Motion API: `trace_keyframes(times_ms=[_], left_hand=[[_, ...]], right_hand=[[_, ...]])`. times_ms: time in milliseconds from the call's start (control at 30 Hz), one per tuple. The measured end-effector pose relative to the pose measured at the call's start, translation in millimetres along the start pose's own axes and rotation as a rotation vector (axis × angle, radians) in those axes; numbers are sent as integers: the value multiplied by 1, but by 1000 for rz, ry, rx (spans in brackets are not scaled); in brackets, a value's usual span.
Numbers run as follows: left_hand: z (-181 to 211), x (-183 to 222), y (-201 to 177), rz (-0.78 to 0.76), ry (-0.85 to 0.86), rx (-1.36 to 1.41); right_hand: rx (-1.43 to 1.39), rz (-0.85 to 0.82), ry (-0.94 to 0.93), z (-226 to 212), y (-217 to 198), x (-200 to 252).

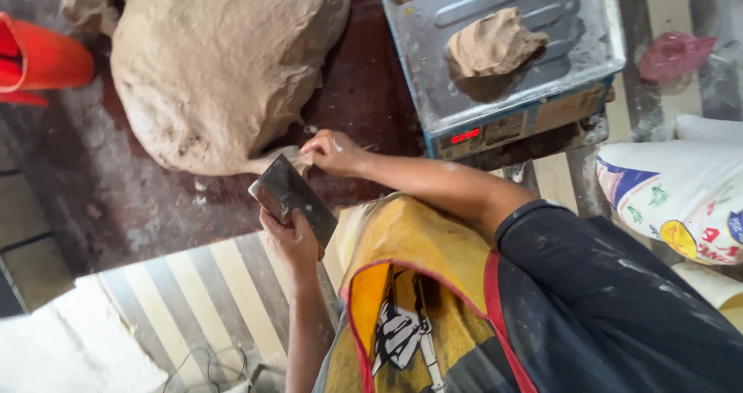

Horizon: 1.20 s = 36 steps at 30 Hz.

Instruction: The recorder uses a scraper to cut pieces of dough from a large mass and weighs them on a digital scale in a bakery.

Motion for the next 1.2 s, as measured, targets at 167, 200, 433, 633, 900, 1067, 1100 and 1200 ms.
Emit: trace_keyframes(times_ms=[167, 200, 433, 633, 900, 1067, 1100, 1200], left_hand=[[-21, 2, -4, 121, 59, -4], [-19, 3, -3, 155, 52, 12], [7, 16, 3, 83, -38, 98], [16, -31, 31, 102, -8, 197], [32, -66, 10, 214, 131, 559], [-2, -49, 52, 77, 180, 514], [-1, -46, 56, 55, 190, 518], [-1, -36, 58, 60, 209, 482]], right_hand=[[81, -204, -31, -45, 8, -22], [88, -228, -60, -47, 9, -23], [53, -203, 102, -46, -6, -16], [93, -199, 241, -44, -35, -2], [-381, 52, 347, -98, -179, 33], [293, 577, 64, -147, -312, 73], [304, 597, 72, -143, -320, 76], [637, 741, -60, -137, -329, 79]])
Point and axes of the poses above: each hand's wrist, its own x-axis away from the middle knuckle, its own y-axis out of the palm, z = x × y, the point moved 3 cm from there along -x, towards the middle knuckle, and after that the axes turned 10 degrees about -x, right-handed, at the moved point
